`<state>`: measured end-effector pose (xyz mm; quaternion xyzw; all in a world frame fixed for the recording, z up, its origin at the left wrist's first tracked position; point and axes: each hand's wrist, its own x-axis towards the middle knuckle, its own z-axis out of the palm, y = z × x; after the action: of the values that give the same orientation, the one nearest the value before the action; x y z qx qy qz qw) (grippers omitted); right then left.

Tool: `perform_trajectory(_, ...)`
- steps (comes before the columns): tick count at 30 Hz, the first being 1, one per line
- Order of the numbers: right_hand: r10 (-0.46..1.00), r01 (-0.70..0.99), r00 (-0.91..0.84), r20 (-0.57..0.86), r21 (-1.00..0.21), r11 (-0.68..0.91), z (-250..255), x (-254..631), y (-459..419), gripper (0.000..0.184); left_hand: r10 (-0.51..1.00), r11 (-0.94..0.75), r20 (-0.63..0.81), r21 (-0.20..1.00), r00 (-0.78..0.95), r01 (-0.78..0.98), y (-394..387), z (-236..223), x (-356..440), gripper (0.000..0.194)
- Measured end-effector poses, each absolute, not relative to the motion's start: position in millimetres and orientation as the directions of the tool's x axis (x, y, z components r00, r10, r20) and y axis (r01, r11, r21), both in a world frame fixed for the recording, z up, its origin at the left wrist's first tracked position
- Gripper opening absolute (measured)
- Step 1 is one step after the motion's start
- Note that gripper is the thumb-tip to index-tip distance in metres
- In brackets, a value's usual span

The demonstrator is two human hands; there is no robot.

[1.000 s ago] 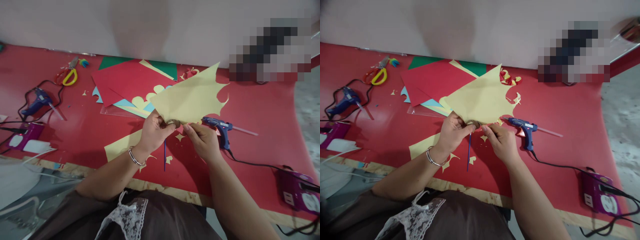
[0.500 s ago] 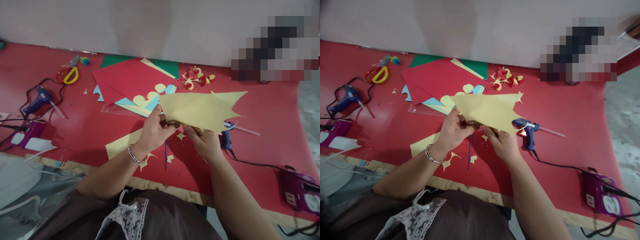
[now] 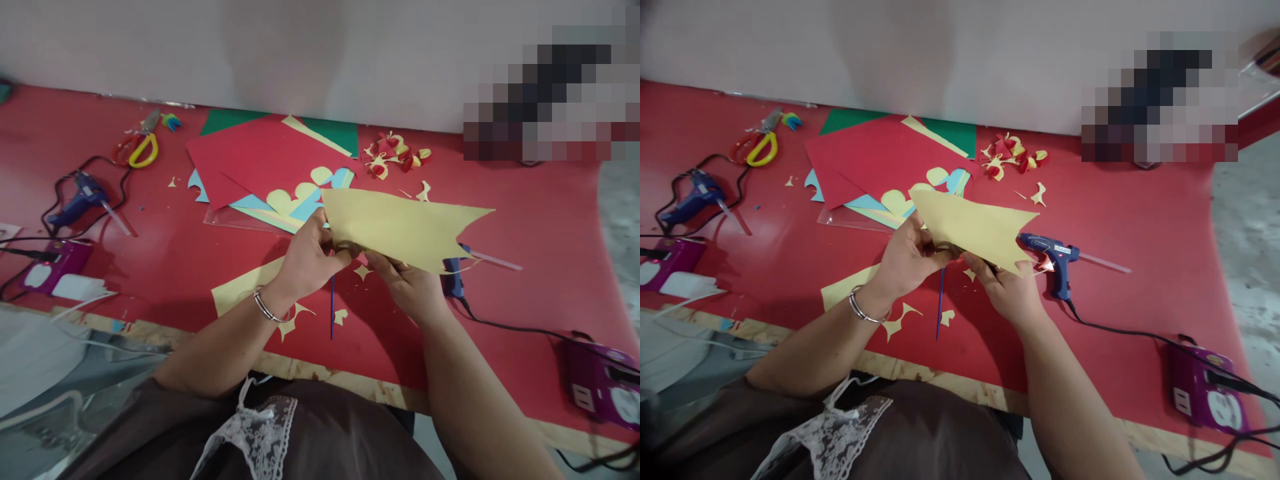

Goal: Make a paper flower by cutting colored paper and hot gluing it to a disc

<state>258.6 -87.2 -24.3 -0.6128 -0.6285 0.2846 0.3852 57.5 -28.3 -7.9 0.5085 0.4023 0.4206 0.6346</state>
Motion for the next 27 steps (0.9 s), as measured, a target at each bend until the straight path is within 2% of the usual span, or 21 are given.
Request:
perform_trajectory(4, 0.987, 0.552, 0.035, 0.155, -0.827, 0.11, -26, 260, -87, 0.048, 0.944, 0.092, -0.058, 0.991, 0.324, -0.094, -27, -8, 58, 0.056)
perform_trajectory(10, 0.986, 0.608, 0.017, 0.165, -0.785, 0.121, -24, 269, -86, 0.039, 0.917, -0.026, 0.011, 0.999, 0.398, 0.033, -31, 1, 56, 0.036)
perform_trajectory(14, 0.99, 0.588, 0.017, 0.142, -0.802, 0.105, -28, 271, -85, 0.038, 0.903, -0.043, 0.013, 0.997, 0.428, 0.059, -30, 1, 56, 0.032)
perform_trajectory(18, 0.993, 0.562, 0.015, 0.12, -0.822, 0.091, -25, 265, -83, 0.05, 0.91, 0.054, -0.028, 0.997, 0.414, -0.052, -25, -6, 57, 0.048)
perform_trajectory(23, 1.0, 0.549, -0.011, -0.023, -0.836, -0.013, -11, 264, -81, 0.068, 0.937, 0.211, -0.138, 0.956, 0.32, -0.205, -21, -8, 58, 0.059)
perform_trajectory(27, 0.997, 0.428, -0.074, -0.025, -0.904, 0.01, -6, 263, -83, 0.065, 0.952, 0.228, -0.151, 0.931, 0.267, -0.286, -20, -3, 58, 0.057)
